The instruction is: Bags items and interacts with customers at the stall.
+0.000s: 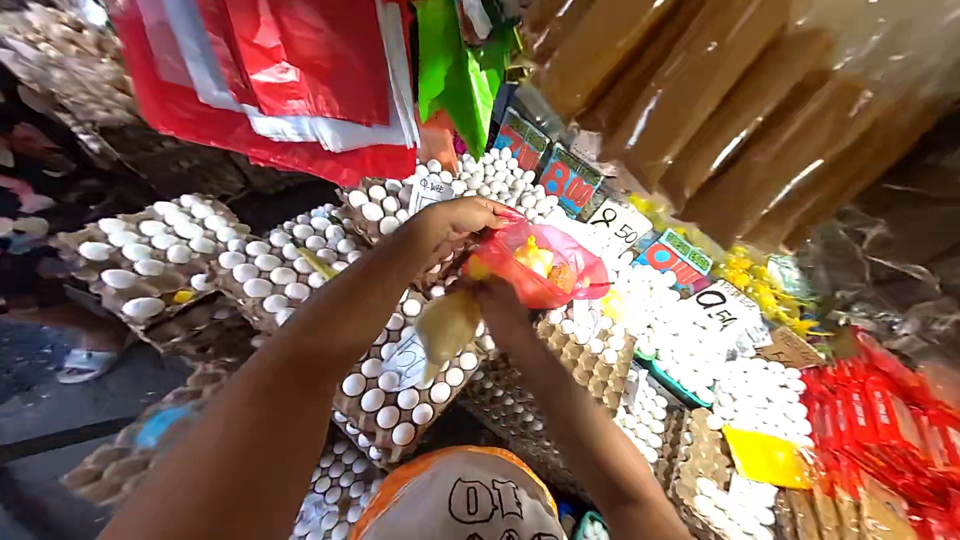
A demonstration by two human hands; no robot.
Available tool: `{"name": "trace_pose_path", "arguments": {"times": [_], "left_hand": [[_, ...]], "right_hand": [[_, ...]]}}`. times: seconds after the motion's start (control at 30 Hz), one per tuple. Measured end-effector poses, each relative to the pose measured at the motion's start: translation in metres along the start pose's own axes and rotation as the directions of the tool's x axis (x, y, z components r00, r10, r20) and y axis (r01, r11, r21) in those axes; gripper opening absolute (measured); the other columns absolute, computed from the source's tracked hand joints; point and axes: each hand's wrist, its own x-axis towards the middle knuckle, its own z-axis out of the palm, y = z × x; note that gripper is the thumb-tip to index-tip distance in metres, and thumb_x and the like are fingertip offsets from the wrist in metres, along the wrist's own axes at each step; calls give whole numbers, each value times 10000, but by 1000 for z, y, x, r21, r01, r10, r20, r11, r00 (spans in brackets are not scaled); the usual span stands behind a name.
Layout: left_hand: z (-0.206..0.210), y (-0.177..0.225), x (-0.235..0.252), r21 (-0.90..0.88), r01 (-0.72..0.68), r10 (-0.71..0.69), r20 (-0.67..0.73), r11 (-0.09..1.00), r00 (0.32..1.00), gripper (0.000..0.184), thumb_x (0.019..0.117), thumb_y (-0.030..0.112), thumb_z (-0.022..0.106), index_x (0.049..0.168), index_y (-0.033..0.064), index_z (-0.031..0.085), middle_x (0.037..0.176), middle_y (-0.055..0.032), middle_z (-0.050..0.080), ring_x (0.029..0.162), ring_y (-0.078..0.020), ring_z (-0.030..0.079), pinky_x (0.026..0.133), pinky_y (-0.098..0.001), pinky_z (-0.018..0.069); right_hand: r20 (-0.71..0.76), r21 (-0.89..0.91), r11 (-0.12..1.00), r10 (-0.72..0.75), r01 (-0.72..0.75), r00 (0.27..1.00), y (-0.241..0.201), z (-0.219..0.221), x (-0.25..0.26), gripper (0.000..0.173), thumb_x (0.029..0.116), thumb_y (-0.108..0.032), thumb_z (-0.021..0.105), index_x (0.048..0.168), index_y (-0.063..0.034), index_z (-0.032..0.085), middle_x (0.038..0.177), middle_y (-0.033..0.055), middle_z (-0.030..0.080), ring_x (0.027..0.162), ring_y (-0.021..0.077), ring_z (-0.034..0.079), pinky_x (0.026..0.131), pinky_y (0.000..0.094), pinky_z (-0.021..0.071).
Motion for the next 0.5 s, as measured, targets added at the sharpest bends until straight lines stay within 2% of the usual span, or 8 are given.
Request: {"name": "trace_pose_path", "arguments": {"times": [0.13, 0.23, 0.27, 0.3, 0.33, 0.37, 0.4, 0.5], "left_hand": [[6, -7, -6, -68, -99, 98, -13, 993, 995, 234, 1062, 148, 514, 1242, 62, 638, 987, -54, 695, 823, -112, 658, 761, -318, 570], [10, -30, -4, -200, -149, 136, -75, 968, 988, 298, 1060, 182, 527, 1327, 80, 614, 1069, -68, 709, 892, -132, 680, 803, -344, 585], [12, -31, -6, -230, -164, 145, -98, 959, 985, 305, 1072, 184, 503, 1340, 73, 599, 1098, -80, 699, 931, -147, 677, 837, -364, 580], [15, -32, -6, -257, -184, 155, -126, 949, 980, 302, 1078, 183, 491, 1335, 66, 596, 1102, -91, 693, 944, -161, 676, 848, -378, 578], [19, -32, -6, -277, -195, 156, -154, 941, 976, 304, 1081, 195, 489, 1335, 65, 595, 1107, -99, 686, 958, -170, 671, 860, -387, 570], [21, -32, -5, -291, -204, 155, -183, 935, 971, 311, 1081, 205, 492, 1338, 63, 593, 1118, -105, 688, 974, -176, 676, 874, -394, 573], [23, -29, -4, -305, -209, 150, -205, 929, 967, 318, 1079, 204, 496, 1344, 55, 588, 1137, -114, 688, 994, -183, 677, 892, -402, 571], [25, -16, -8, -295, -203, 127, -257, 934, 958, 280, 1070, 171, 508, 1282, 21, 611, 1107, -114, 682, 977, -170, 662, 891, -392, 557]], "right_hand": [[-50, 152, 980, 140, -131, 989, -40, -90, 27, 324, 1085, -286, 480, 1194, -38, 658, 1018, 79, 730, 861, 165, 695, 752, 377, 599], [-159, 249, 968, 60, -19, 985, -49, -136, 55, 296, 1111, -238, 407, 1195, -29, 599, 958, 51, 701, 860, 148, 690, 774, 346, 601], [-224, 269, 963, 91, -28, 970, -59, -138, 62, 265, 1115, -201, 382, 1181, -41, 583, 933, 42, 687, 859, 142, 692, 787, 338, 605], [-313, 293, 944, 244, -151, 918, -82, -129, 66, 246, 1120, -161, 342, 1137, -69, 569, 897, 36, 663, 844, 137, 683, 801, 335, 600], [-394, 343, 875, 464, -342, 793, -112, -112, 73, 245, 1130, -155, 304, 1074, -113, 539, 853, 19, 618, 816, 126, 651, 823, 323, 576], [-376, 328, 924, 318, -196, 871, -96, -110, 75, 265, 1128, -158, 281, 1081, -86, 532, 835, 8, 607, 775, 106, 644, 747, 290, 576], [-371, 361, 929, 225, -83, 901, -87, -104, 80, 270, 1126, -154, 273, 1079, -57, 520, 822, 8, 583, 749, 99, 621, 715, 274, 557], [-439, 474, 880, 268, -33, 857, -87, -80, 100, 264, 1119, -108, 276, 1019, -40, 511, 780, 2, 538, 693, 82, 574, 706, 247, 528]]}}
